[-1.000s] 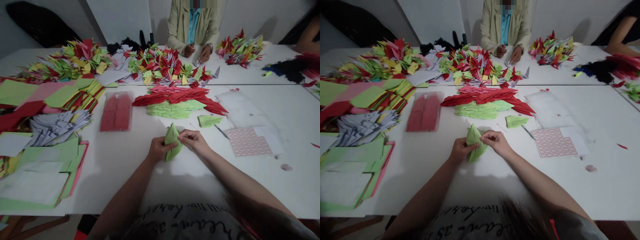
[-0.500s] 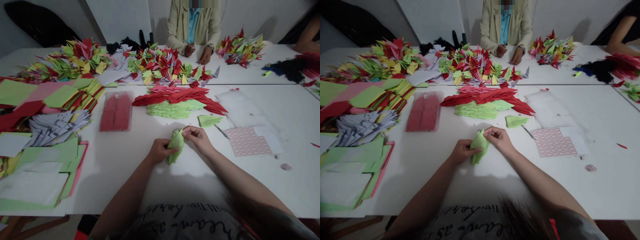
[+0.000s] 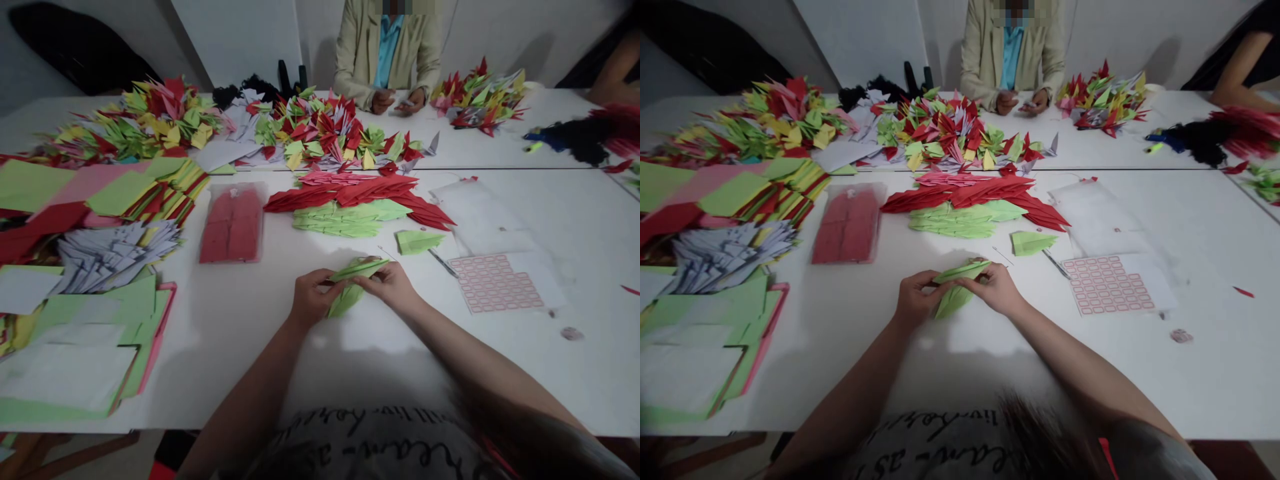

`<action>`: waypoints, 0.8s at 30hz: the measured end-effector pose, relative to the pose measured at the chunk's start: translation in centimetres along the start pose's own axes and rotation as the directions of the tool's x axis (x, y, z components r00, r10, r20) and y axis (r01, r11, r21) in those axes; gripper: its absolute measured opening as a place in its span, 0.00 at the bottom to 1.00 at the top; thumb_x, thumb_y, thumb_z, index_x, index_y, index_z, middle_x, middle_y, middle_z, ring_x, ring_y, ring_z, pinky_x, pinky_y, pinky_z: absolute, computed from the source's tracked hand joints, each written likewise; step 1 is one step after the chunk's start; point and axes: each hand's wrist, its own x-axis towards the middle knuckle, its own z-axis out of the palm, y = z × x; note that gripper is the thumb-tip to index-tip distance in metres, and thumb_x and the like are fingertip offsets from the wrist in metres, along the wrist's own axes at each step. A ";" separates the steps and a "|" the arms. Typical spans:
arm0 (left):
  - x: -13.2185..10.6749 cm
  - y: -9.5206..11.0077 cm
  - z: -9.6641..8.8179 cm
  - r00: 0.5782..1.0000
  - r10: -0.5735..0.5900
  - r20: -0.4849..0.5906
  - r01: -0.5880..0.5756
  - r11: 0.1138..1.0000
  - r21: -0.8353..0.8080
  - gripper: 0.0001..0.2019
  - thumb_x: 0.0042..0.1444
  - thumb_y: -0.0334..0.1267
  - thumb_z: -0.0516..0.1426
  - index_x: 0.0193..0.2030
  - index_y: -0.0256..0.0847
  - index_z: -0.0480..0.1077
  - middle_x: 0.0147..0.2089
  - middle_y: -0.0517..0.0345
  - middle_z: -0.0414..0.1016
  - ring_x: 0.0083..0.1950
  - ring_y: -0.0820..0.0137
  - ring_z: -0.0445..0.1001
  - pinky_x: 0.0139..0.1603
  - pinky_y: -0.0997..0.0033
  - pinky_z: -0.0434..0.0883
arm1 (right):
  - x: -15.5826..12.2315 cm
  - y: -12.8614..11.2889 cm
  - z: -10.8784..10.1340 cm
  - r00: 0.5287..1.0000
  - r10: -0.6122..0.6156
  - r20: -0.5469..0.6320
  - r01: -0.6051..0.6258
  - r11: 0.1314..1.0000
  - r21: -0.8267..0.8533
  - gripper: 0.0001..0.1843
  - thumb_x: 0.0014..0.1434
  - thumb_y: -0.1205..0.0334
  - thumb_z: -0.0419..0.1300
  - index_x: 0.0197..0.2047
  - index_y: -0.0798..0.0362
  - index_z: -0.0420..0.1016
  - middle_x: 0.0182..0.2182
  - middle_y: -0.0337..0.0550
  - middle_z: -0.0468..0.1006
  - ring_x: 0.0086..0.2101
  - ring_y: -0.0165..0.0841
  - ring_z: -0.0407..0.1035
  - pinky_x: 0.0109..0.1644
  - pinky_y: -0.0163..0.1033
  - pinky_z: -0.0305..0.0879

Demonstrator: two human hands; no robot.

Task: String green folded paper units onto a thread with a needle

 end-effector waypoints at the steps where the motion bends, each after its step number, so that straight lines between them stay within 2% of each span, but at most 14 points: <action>1: -0.1 0.0 0.1 0.998 0.062 -0.003 -0.062 0.997 0.038 0.08 0.50 0.40 0.64 0.30 0.36 0.76 0.27 0.58 0.76 0.29 0.72 0.73 0.30 0.76 0.69 | -0.1 -0.1 0.1 1.000 -0.024 0.011 0.024 1.000 0.004 0.09 0.56 0.55 0.64 0.34 0.53 0.77 0.30 0.41 0.75 0.31 0.32 0.68 0.34 0.37 0.64; 4: -0.4 -0.1 0.2 0.977 0.214 -0.010 -0.212 0.971 0.112 0.05 0.52 0.37 0.63 0.30 0.38 0.76 0.28 0.57 0.76 0.31 0.73 0.73 0.33 0.75 0.69 | -0.4 -0.3 0.3 0.997 -0.067 -0.048 0.066 0.997 -0.028 0.08 0.52 0.60 0.67 0.35 0.54 0.76 0.32 0.42 0.76 0.34 0.34 0.71 0.39 0.39 0.66; 7: -0.4 -0.1 0.2 0.963 0.267 -0.021 -0.263 0.957 0.122 0.04 0.52 0.36 0.63 0.30 0.38 0.75 0.28 0.58 0.76 0.31 0.73 0.72 0.33 0.75 0.68 | -0.5 -0.5 0.2 0.989 -0.119 -0.089 0.111 0.989 -0.095 0.07 0.50 0.63 0.67 0.33 0.54 0.75 0.31 0.42 0.75 0.33 0.35 0.71 0.39 0.40 0.67; 12: -0.4 0.3 0.0 0.969 0.247 -0.027 -0.242 0.962 0.123 0.07 0.52 0.37 0.62 0.27 0.37 0.72 0.27 0.58 0.74 0.29 0.74 0.70 0.32 0.75 0.67 | -0.1 -1.2 -1.1 0.952 -0.265 -0.152 0.242 0.958 -0.153 0.05 0.51 0.63 0.66 0.30 0.53 0.75 0.30 0.43 0.75 0.32 0.35 0.70 0.39 0.42 0.67; 16: -0.4 0.2 -0.2 0.982 0.185 -0.035 -0.178 0.973 0.150 0.09 0.53 0.41 0.62 0.28 0.37 0.72 0.26 0.59 0.73 0.29 0.73 0.70 0.32 0.74 0.68 | 0.4 -1.1 -2.2 0.948 -0.267 -0.172 0.244 0.959 -0.146 0.06 0.53 0.60 0.66 0.29 0.51 0.74 0.30 0.44 0.75 0.33 0.36 0.70 0.39 0.43 0.66; 18: -0.4 0.1 -0.3 0.977 0.203 -0.066 -0.188 0.964 0.187 0.09 0.54 0.42 0.61 0.30 0.38 0.73 0.28 0.58 0.74 0.30 0.72 0.72 0.34 0.73 0.69 | 0.6 -1.0 -2.7 0.946 -0.264 -0.188 0.241 0.961 -0.138 0.06 0.54 0.59 0.66 0.29 0.51 0.74 0.30 0.44 0.75 0.33 0.36 0.70 0.40 0.43 0.66; 21: -0.3 0.0 -0.5 0.936 0.329 -0.128 -0.279 0.912 0.302 0.07 0.56 0.40 0.60 0.34 0.39 0.75 0.32 0.55 0.78 0.34 0.70 0.75 0.40 0.71 0.71 | 0.8 -0.9 -3.4 0.921 -0.319 -0.222 0.277 0.939 -0.203 0.06 0.55 0.58 0.65 0.34 0.50 0.74 0.32 0.44 0.74 0.34 0.36 0.68 0.39 0.43 0.65; 24: -0.2 -0.2 -0.6 0.885 0.451 -0.113 -0.376 0.838 0.396 0.05 0.57 0.37 0.59 0.36 0.40 0.76 0.34 0.55 0.79 0.38 0.68 0.76 0.43 0.69 0.71 | 0.7 -1.1 -3.8 0.840 -0.469 -0.274 0.353 0.855 -0.380 0.14 0.53 0.56 0.68 0.40 0.50 0.72 0.34 0.45 0.72 0.36 0.38 0.66 0.38 0.43 0.64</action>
